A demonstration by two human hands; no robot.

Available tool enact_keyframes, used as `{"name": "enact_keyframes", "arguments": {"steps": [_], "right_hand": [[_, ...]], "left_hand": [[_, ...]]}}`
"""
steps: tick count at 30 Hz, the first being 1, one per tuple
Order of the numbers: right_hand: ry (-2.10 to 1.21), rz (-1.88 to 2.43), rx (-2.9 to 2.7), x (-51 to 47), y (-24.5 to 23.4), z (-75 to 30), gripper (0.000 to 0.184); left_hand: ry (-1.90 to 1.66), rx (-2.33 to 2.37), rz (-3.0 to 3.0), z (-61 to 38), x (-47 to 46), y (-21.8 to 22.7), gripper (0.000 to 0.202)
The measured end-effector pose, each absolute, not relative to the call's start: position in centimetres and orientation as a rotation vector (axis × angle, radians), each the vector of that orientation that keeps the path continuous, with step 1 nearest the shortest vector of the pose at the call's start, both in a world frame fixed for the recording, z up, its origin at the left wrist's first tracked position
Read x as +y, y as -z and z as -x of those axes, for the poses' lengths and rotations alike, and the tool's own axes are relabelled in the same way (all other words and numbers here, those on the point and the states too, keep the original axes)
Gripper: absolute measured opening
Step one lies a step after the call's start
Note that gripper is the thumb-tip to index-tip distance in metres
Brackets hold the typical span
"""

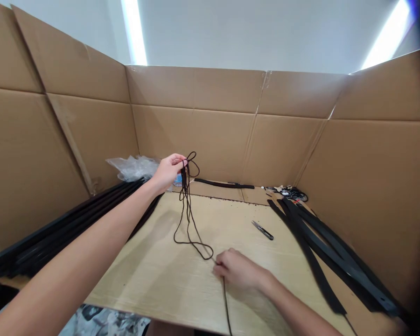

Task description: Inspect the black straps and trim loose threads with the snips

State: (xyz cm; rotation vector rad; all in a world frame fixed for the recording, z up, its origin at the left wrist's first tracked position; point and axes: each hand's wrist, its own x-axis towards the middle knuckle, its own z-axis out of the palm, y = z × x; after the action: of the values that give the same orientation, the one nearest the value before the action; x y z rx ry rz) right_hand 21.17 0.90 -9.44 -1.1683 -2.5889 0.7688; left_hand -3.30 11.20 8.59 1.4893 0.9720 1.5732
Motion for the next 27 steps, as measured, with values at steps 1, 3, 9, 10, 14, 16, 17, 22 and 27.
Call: {"name": "enact_keyframes", "arguments": {"steps": [1,3,9,10,14,16,17,22,27], "right_hand": [[-0.785,1.3,-2.587,1.6,8.9,-22.4,0.024],[-0.739,1.547,-2.516,3.6,7.8,-25.3,0.025],[-0.5,1.846,-2.29,9.2,5.2,-32.5,0.019],[-0.478,1.881,-2.264,9.6,5.2,-33.0,0.022],[-0.43,1.925,-2.223,9.3,6.3,-33.5,0.03],[-0.411,1.914,-2.219,8.6,7.1,-33.3,0.025],[-0.401,1.911,-2.216,8.1,7.4,-33.1,0.023],[-0.386,1.889,-2.154,4.3,8.3,-31.3,0.023],[-0.489,1.604,-2.101,-0.7,9.8,-27.7,0.027]], "left_hand": [[-1.538,0.995,-1.505,3.8,11.3,-8.0,0.032],[-1.445,1.101,-1.56,4.8,11.5,-6.5,0.033],[-1.229,1.51,-1.649,6.1,11.9,0.0,0.018],[-1.194,1.574,-1.659,6.1,11.9,0.9,0.015],[-1.136,1.817,-1.729,5.4,11.2,3.4,0.016],[-1.101,1.757,-1.878,4.7,10.8,4.2,0.027],[-1.033,1.64,-2.011,4.2,10.7,4.6,0.028],[-0.588,1.114,-2.473,2.0,10.7,7.8,0.025],[-0.742,1.183,-2.435,1.3,12.1,11.0,0.023]]}}
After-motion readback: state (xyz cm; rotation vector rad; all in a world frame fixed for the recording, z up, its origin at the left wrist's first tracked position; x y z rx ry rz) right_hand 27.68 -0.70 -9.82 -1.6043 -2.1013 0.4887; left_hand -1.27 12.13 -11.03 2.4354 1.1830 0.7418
